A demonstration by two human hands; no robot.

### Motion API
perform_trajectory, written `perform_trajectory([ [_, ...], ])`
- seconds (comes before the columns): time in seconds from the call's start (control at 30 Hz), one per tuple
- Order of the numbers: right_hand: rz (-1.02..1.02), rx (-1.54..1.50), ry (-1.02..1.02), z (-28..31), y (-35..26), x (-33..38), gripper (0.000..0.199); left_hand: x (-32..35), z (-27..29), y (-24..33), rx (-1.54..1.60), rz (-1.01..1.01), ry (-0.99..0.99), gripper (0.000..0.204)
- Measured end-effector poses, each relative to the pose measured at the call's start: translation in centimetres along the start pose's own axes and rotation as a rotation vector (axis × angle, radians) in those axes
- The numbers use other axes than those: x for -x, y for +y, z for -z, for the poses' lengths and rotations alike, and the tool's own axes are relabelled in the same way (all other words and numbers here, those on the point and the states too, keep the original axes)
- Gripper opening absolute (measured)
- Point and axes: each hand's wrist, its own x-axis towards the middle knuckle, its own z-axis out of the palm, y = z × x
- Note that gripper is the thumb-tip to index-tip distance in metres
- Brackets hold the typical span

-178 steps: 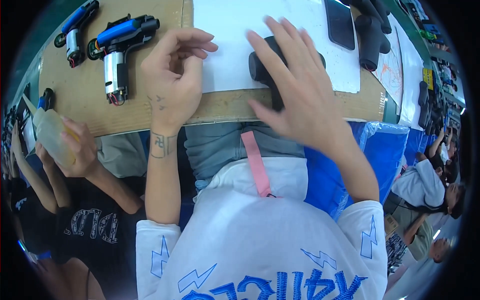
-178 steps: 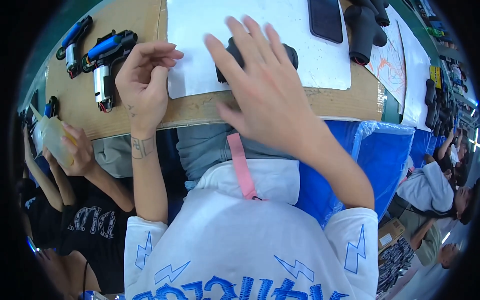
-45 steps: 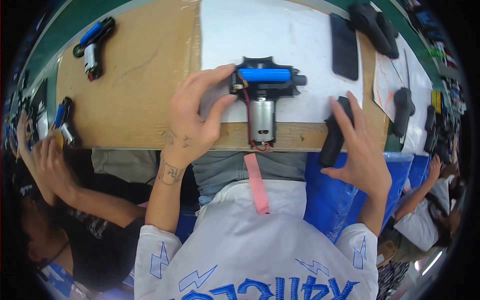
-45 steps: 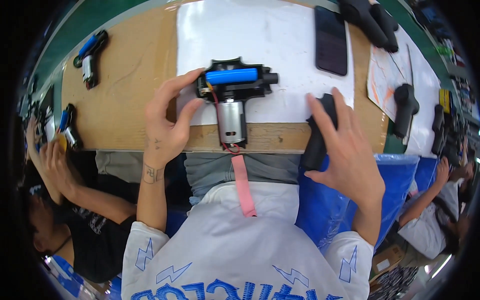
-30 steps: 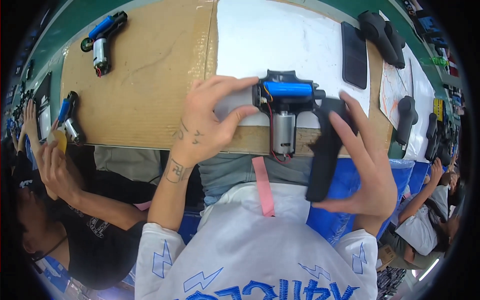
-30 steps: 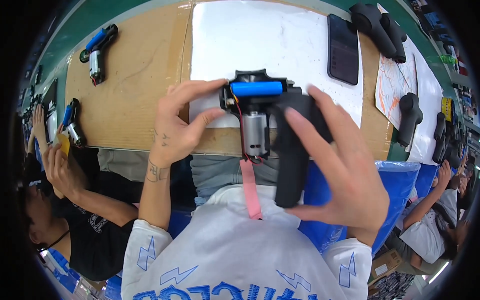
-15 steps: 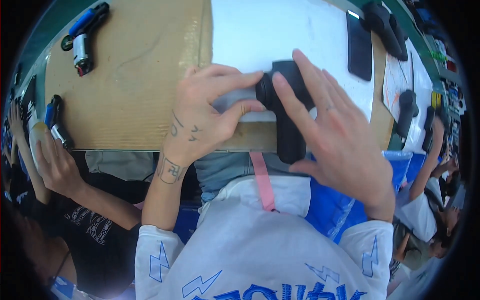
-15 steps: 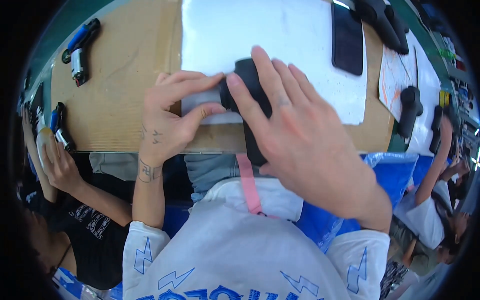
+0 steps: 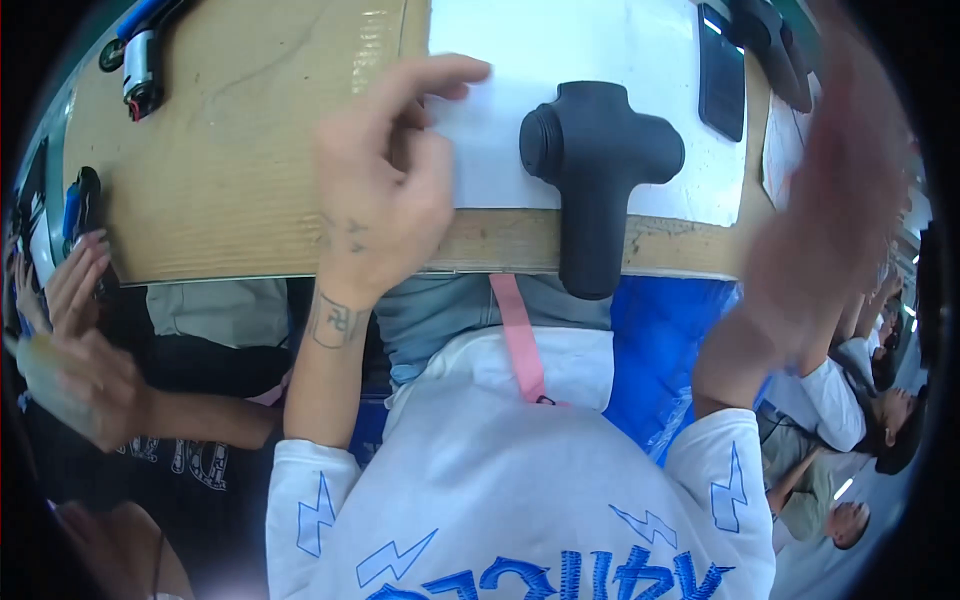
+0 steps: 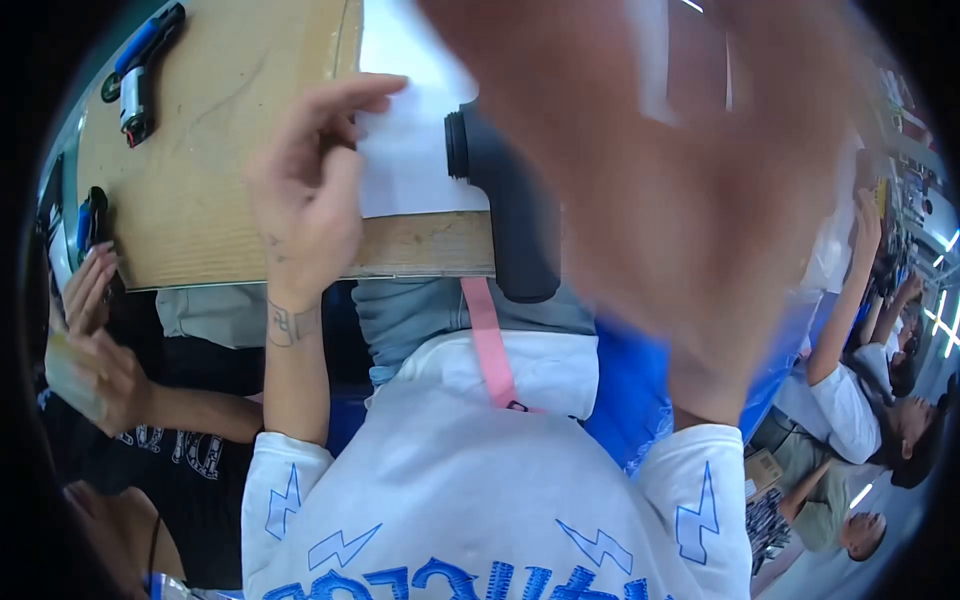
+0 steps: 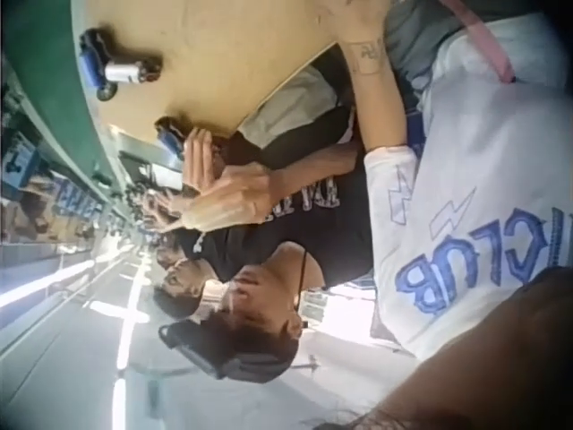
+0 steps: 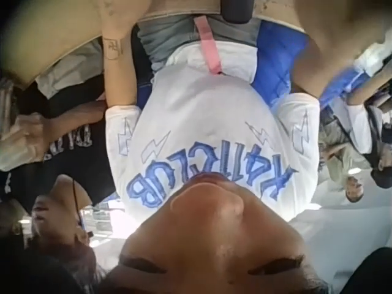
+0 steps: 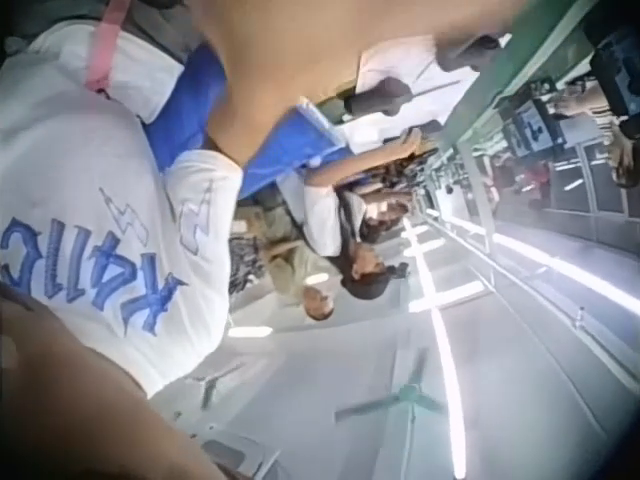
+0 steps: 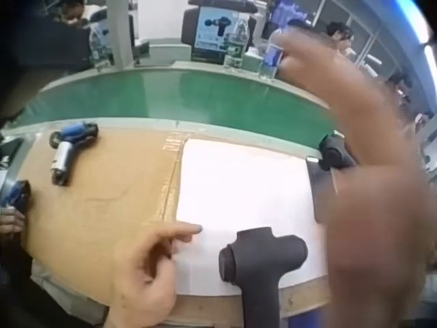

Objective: Assembling handheld massage guns by fitting internal components and motors into plastic casings on an assembly line.

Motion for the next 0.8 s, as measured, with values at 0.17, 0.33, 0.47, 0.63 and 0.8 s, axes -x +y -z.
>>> perform_trajectory([
  [0.17,-0.092,-0.048,0.255,-6.3,-3.7,-6.4,0.05,0.4,-0.2,0.4,0.182,0.092,0.196,0.035],
  [0.33,-0.075,-0.216,0.062,-5.2,-3.6,-5.0,0.064,-0.1,-0.4,-0.1,0.153,0.06,0.132,0.034],
  [0.47,-0.122,-0.069,0.169,-5.7,-5.4,1.0,0.082,0.2,0.1,0.1,0.047,0.016,-0.009,0.028],
  [0.63,-0.378,-0.111,0.255,-4.6,-3.7,6.2,0.074,0.2,-0.7,0.1,0.099,-0.005,0.049,0.022],
  [0.8,-0.322,-0.111,0.233,-4.8,-2.9,7.5,0.057,-0.5,-2.7,2.4,0.162,0.005,-0.072,0.038],
])
